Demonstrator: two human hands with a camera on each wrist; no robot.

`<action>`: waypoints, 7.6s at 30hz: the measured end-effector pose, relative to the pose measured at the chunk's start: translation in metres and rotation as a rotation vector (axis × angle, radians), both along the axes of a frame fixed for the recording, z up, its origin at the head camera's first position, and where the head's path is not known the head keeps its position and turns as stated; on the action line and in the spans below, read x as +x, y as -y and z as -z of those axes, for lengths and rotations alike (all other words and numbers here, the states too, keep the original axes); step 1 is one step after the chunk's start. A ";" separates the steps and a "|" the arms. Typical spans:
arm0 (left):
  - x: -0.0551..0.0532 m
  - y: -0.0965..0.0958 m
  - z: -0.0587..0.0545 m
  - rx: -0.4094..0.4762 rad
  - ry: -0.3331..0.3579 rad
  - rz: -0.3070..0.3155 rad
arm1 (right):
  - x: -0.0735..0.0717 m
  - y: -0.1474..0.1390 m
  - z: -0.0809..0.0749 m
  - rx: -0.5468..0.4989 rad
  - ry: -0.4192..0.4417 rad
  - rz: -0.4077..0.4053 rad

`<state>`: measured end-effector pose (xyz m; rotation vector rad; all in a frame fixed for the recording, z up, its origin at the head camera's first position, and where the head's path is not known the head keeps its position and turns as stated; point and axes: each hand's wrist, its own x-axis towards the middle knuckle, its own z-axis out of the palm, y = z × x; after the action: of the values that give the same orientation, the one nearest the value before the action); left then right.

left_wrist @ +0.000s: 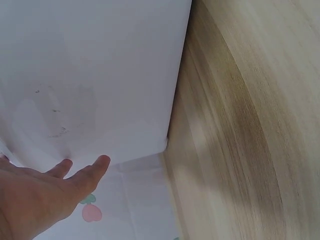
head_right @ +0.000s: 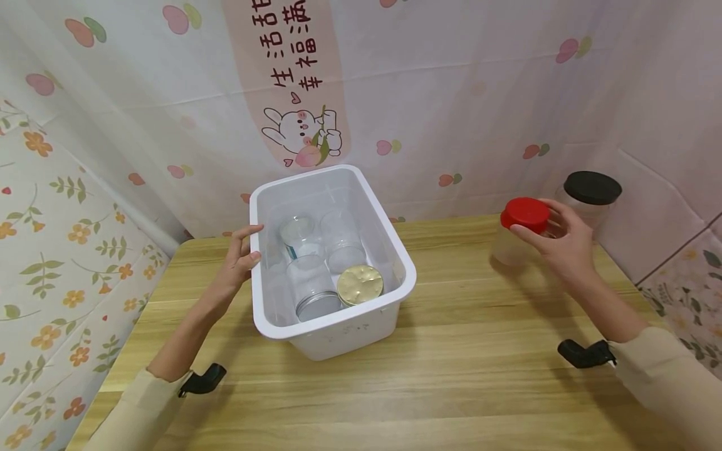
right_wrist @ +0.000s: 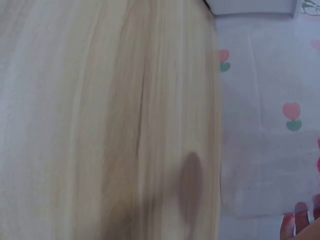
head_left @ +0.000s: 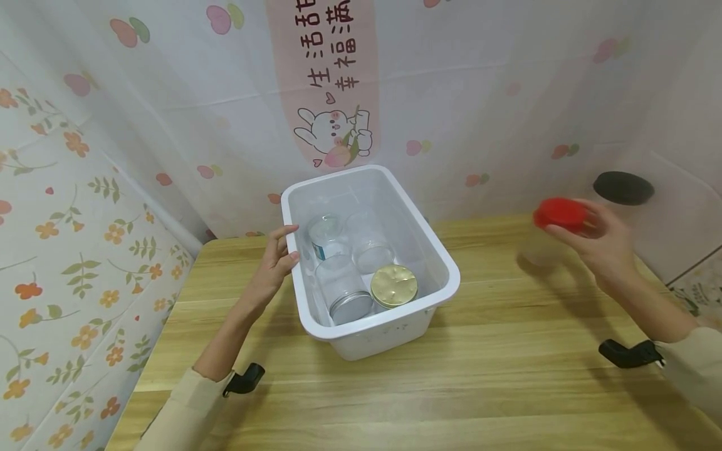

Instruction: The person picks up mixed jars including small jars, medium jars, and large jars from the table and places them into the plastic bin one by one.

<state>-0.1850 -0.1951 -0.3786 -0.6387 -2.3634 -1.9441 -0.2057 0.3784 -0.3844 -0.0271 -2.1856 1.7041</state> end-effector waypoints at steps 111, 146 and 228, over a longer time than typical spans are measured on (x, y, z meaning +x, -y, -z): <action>0.000 0.002 0.006 -0.023 0.001 0.043 | -0.035 0.109 -0.024 0.159 -0.092 -0.182; 0.001 0.000 0.004 -0.027 0.016 0.028 | -0.052 0.138 -0.062 0.287 -0.234 -0.316; 0.002 0.001 0.006 -0.023 0.017 0.042 | -0.049 0.199 -0.136 0.450 -0.285 -0.521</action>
<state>-0.1834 -0.1961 -0.3848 -0.6813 -2.4052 -1.9492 -0.2542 0.1793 -0.2489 0.9104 -2.4192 1.2821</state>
